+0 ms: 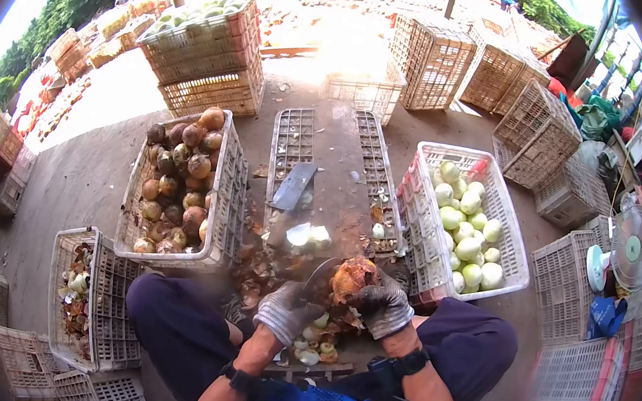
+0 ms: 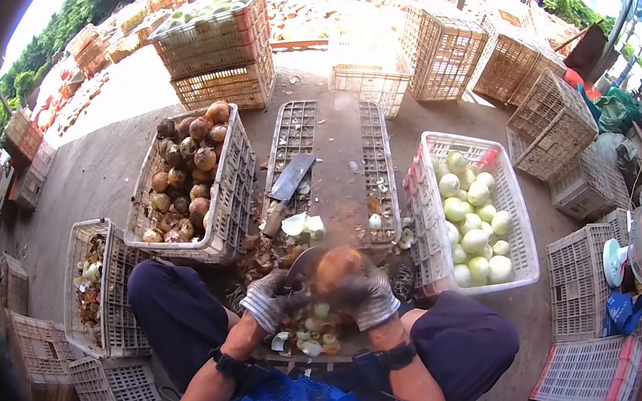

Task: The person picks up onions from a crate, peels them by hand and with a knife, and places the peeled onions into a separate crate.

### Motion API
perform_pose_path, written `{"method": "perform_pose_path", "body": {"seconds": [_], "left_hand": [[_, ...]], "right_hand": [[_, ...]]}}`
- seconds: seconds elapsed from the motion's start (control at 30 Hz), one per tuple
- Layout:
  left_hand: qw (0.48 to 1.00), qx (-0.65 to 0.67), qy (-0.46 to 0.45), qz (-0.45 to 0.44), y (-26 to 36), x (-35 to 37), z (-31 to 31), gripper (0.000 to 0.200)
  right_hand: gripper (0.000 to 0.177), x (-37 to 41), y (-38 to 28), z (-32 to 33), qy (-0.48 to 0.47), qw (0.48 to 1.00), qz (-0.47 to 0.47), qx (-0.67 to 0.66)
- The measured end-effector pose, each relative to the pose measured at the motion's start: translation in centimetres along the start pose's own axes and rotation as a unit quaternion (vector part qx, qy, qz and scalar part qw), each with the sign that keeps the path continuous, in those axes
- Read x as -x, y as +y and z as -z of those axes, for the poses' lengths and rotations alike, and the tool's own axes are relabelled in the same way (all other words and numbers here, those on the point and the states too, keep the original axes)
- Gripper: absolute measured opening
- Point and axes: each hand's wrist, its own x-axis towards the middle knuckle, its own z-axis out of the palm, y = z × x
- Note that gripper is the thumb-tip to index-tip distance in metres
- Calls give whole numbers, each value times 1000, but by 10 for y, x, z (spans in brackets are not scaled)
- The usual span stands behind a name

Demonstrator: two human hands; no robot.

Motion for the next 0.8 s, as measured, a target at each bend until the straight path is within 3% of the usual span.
{"method": "perform_pose_path", "body": {"seconds": [0.07,0.17,0.27,0.3,0.5,0.67,0.77,0.8], "left_hand": [[996,92,-18,-2,9,3,2,39],[997,-36,-34,-58,30,9,12,40],[979,-126,50,-149,-9,7,-16,31],[967,-185,64,-163,-21,3,-25,37],[967,-250,-39,-20,6,-6,-30,24],[951,-305,-43,0,18,-13,-31,23],[960,-254,23,-116,0,-7,-40,27],[963,-244,18,-110,9,-1,-34,27]], "right_hand": [[70,0,-3,5,-18,998,13,65],[68,4,-5,6,-2,993,24,119],[65,2,-4,-2,20,988,47,144],[65,2,-5,-2,6,988,42,149],[64,-12,18,26,25,996,11,91],[63,-4,13,17,33,996,-12,84],[61,-2,8,22,23,993,11,120],[60,1,5,17,23,988,26,151]]}}
